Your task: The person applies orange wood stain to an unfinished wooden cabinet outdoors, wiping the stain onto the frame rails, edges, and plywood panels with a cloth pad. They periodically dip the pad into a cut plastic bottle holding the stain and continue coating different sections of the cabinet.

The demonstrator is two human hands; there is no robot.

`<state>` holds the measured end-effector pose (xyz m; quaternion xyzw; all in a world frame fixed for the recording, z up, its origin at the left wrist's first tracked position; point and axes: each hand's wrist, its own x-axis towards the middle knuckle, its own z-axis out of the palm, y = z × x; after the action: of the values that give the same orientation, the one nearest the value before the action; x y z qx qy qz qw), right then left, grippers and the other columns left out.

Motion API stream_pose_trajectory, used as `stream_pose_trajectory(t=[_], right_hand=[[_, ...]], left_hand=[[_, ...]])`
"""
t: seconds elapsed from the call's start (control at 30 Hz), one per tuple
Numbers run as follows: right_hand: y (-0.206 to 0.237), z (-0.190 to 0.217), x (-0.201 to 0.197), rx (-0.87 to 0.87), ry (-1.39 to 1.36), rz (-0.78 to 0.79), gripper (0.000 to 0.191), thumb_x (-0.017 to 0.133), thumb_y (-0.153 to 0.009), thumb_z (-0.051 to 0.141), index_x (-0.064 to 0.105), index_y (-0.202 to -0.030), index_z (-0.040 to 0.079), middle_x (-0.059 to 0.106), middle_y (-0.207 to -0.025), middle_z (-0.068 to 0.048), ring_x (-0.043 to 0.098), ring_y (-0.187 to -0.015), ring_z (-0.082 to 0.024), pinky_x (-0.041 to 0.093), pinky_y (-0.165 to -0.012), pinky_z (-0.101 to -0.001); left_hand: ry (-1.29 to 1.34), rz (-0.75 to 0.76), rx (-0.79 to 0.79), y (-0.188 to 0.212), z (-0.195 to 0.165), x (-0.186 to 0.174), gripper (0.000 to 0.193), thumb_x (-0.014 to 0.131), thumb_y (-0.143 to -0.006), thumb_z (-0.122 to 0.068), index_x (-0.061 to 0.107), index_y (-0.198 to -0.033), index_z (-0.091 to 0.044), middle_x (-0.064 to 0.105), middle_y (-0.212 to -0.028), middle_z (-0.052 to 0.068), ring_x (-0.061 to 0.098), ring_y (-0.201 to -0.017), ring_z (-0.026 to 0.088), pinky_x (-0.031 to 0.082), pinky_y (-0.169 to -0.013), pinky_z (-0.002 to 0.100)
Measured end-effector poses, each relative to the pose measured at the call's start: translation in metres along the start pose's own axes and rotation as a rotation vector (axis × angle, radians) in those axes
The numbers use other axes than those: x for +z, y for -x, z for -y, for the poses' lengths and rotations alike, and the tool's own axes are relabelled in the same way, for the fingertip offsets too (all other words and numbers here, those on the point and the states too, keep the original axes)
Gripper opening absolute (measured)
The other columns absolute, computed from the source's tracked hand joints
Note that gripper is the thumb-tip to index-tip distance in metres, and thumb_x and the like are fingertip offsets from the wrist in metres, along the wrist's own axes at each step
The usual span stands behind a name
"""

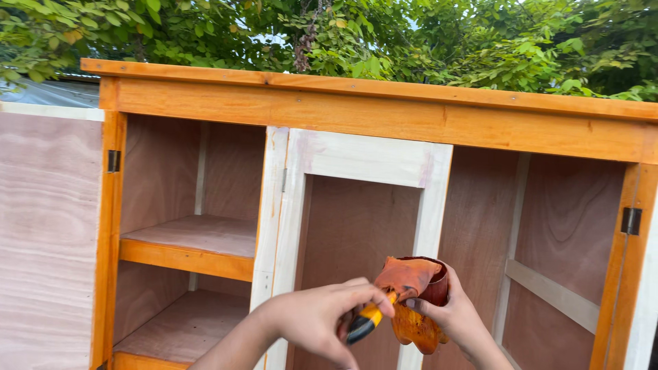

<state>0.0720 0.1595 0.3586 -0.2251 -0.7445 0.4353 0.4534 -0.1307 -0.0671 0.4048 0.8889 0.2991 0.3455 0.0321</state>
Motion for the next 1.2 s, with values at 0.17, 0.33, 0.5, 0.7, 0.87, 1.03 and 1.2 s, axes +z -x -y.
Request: stream_pose_trajectory(t=[0.17,0.33,0.5,0.7,0.87,1.03,1.2], right_hand=[[-0.002,0.008,-0.011,-0.030,0.053,-0.016,0.079,0.083,-0.070,0.014,0.048,-0.140,0.015,0.068,-0.130,-0.007,0.066,-0.121,-0.020,0.054,-0.101,-0.0391],[-0.013,0.022,-0.022,-0.087,0.092,-0.009,0.085,0.086,-0.065,0.014,0.046,-0.140,0.016,0.068,-0.130,-0.009,0.067,-0.121,-0.021,0.056,-0.100,-0.0377],[-0.023,0.013,-0.051,-0.017,0.079,-0.088,0.087,0.086,-0.068,0.019,0.043,-0.143,0.015,0.066,-0.133,-0.009,0.064,-0.125,-0.022,0.053,-0.103,-0.0391],[-0.021,-0.015,-0.070,0.122,-0.171,-0.088,0.089,0.081,-0.070,0.029,0.040,-0.148,0.017,0.060,-0.140,-0.013,0.054,-0.135,-0.030,0.045,-0.110,-0.0490],[-0.026,-0.028,-0.057,0.005,-0.206,0.012,0.094,0.083,-0.068,0.033,0.039,-0.149,0.017,0.056,-0.144,-0.012,0.049,-0.139,-0.029,0.038,-0.114,-0.0477],[-0.032,-0.035,-0.051,0.017,-0.247,0.000,0.092,0.083,-0.069,0.032,0.039,-0.148,0.016,0.055,-0.146,-0.011,0.049,-0.140,-0.028,0.037,-0.115,-0.0472],[-0.038,-0.041,-0.040,0.037,-0.273,-0.004,0.089,0.081,-0.070,0.031,0.041,-0.148,0.017,0.055,-0.144,-0.010,0.049,-0.138,-0.029,0.042,-0.111,-0.0506]], left_hand=[[-0.550,-0.281,0.117,-0.033,0.003,0.022,0.020,0.079,-0.085,-0.017,0.067,-0.100,-0.016,0.068,-0.088,0.002,0.070,-0.081,0.024,0.053,-0.066,0.037],[-0.722,-0.443,0.219,-0.066,0.022,0.023,0.015,0.076,-0.086,-0.015,0.074,-0.100,-0.015,0.064,-0.071,0.005,0.065,-0.063,0.026,0.050,-0.055,0.039],[-0.604,-0.492,0.232,-0.085,0.038,0.008,0.014,0.078,-0.090,-0.024,0.076,-0.096,-0.012,0.065,-0.075,0.006,0.065,-0.068,0.024,0.051,-0.061,0.033],[0.003,-1.054,0.026,-0.155,0.081,-0.024,0.010,0.077,-0.095,-0.012,0.076,-0.094,-0.002,0.068,-0.071,0.003,0.058,-0.056,0.005,0.043,-0.050,0.022],[0.260,-1.185,-0.083,-0.230,0.111,-0.031,0.015,0.081,-0.083,-0.011,0.068,-0.085,-0.004,0.066,-0.064,0.001,0.061,-0.050,0.005,0.045,-0.042,0.023],[0.168,-1.151,0.041,-0.250,0.140,-0.028,0.014,0.075,-0.088,-0.006,0.064,-0.080,-0.002,0.062,-0.062,0.000,0.060,-0.051,0.006,0.046,-0.044,0.025],[-0.024,-1.211,0.215,-0.201,0.179,-0.062,0.021,0.076,-0.093,-0.007,0.060,-0.080,-0.002,0.054,-0.065,-0.001,0.050,-0.060,0.005,0.041,-0.054,0.025]])
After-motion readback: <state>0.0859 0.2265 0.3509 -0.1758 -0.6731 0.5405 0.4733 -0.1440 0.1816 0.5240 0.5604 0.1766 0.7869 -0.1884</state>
